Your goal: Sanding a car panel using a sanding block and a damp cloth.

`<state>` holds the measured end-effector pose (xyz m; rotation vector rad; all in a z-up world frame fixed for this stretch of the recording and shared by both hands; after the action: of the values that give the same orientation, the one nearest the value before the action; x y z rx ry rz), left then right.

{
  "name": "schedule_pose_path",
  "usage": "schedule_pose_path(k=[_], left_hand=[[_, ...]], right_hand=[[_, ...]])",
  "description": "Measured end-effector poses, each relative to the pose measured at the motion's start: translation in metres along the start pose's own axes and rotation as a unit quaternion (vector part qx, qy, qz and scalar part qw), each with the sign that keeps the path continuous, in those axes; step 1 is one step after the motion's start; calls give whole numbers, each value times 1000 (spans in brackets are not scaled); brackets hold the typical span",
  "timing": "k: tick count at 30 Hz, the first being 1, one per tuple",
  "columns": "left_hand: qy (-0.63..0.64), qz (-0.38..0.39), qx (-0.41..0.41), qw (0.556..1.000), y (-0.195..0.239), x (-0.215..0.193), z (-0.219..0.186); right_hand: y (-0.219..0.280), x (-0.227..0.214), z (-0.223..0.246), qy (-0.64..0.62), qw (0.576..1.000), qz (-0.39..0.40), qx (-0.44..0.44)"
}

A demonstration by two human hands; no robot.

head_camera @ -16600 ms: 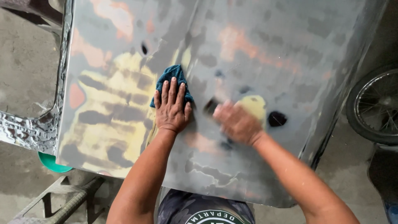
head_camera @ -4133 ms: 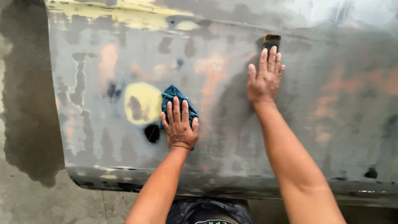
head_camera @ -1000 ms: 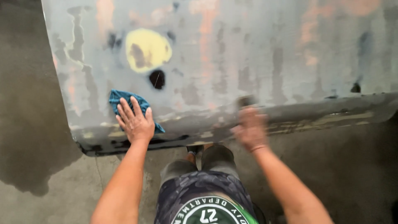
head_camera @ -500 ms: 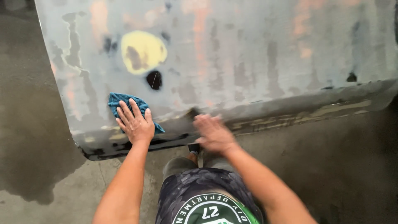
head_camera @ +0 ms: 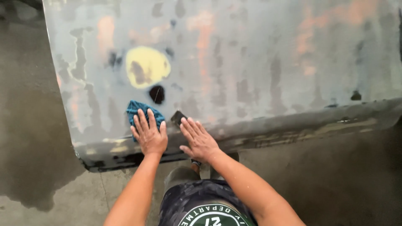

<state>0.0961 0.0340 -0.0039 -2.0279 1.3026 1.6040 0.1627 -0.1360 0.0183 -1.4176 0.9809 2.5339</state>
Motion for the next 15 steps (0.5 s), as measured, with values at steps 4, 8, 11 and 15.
schedule_pose_path(k=[4,8,11,15], left_hand=[[3,-8,0,1000,-1,6,-5],[-21,-36,-2,999,-18,20,-46],[-24,-23,66,997,-39,34,-133],[0,105,245,964,-54,69,-289]], right_hand=[[17,-12,-76,4,999,23,-26],[59,-89,-226,7,976,-159,145],[68,-116,-282,-3,963,-187,194],[54,-136,-312,-27,956,-226,184]])
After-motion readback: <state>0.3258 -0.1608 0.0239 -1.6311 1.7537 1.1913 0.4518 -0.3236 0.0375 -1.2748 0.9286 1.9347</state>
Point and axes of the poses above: each hand's wrist, its own y-axis away from the middle knuckle, its own x-axis out of the palm, z = x × y, the point moved 10 cm from there along -y, towards the middle knuckle, and after that the axes turned 7 degrees about z, right-handed, at the moved point
